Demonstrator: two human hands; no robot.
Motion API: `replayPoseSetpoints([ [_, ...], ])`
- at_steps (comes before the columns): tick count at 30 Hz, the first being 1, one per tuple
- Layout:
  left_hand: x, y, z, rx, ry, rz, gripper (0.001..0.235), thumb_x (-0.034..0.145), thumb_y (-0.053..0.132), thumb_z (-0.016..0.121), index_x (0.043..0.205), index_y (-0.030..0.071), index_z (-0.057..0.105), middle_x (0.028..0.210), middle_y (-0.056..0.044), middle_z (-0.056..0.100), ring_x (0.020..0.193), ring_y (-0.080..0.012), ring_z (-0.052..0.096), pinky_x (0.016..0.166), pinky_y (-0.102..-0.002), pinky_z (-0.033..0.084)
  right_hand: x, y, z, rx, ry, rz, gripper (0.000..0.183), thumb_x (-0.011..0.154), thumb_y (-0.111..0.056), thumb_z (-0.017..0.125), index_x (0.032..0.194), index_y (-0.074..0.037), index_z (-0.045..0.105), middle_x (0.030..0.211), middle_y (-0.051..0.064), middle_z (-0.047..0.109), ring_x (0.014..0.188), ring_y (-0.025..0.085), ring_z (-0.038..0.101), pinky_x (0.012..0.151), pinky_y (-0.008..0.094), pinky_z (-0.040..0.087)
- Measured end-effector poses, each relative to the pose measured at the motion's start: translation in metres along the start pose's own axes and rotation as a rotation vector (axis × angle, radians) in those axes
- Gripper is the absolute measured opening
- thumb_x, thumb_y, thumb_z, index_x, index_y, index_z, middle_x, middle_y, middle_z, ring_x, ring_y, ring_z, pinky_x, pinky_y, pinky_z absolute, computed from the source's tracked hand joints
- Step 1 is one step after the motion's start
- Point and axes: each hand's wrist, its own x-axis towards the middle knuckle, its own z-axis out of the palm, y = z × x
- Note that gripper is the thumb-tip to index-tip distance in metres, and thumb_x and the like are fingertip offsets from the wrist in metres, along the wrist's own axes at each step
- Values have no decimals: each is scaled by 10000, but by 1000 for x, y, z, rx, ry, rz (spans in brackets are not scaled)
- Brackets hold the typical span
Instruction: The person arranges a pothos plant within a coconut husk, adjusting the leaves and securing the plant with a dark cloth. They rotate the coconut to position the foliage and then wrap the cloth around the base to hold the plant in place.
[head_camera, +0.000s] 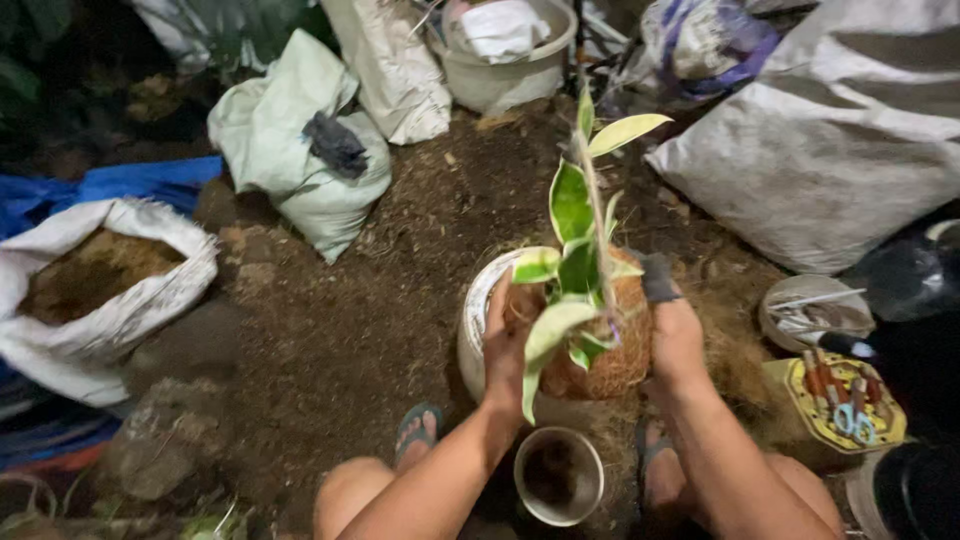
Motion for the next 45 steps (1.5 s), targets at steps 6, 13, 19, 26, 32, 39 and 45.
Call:
replayPoseSetpoints([
  [6,3,5,-12,-246,-108,67,306,1009,238,579,1247,51,625,1111,-75,705,966,-158,706,819,-318,614,-21,1,17,255,-221,-157,591,1078,-424,411,1502,-13,439,1417,172,566,1254,268,612,1024,422,557],
  [13,-2,-9,-1,-179,120,58,512,1042,431,539,1338,14,567,1212,-124,662,1057,-220,657,934,-380,555,-1,30,0,239,-98,-78,426,1104,-305,511,1393,7,529,1212,176,661,1023,276,694,849,418,613],
  [19,15,34,-23,-278,-78,-378,880,881,751,379,1382,51,565,1315,-177,681,1149,-276,701,946,-410,579,2,-1,-3,512,-420,151,452,1089,-368,546,1342,7,552,1153,209,689,956,295,727,801,419,633],
  [26,4,22,-13,-322,-330,-331,680,1015,544,436,1483,55,496,1380,-173,604,1205,-304,639,930,-452,614,13,3,10,733,-509,249,460,1059,-412,566,1262,0,571,1074,233,712,881,305,756,749,417,656],
  [32,0,24,-6,-257,-97,-231,617,1006,471,471,1447,43,532,1388,-182,579,1217,-342,616,905,-513,569,14,9,0,315,-91,179,624,1009,-574,424,1191,-14,630,949,170,708,745,226,741,593,377,630],
  [39,-7,20,-14,-217,-149,-303,829,903,697,405,1413,54,523,1383,-188,601,1280,-338,605,1017,-552,547,5,3,-16,192,-312,74,536,1030,-485,469,1278,-29,603,1062,159,687,851,229,686,699,396,586],
  [45,4,7,-27,-103,-229,-292,852,1001,695,554,1442,-27,447,1297,-204,552,1218,-315,568,963,-488,566,10,-9,-7,246,-402,97,493,1027,-433,474,1302,-41,594,1120,150,689,928,238,693,773,418,593],
])
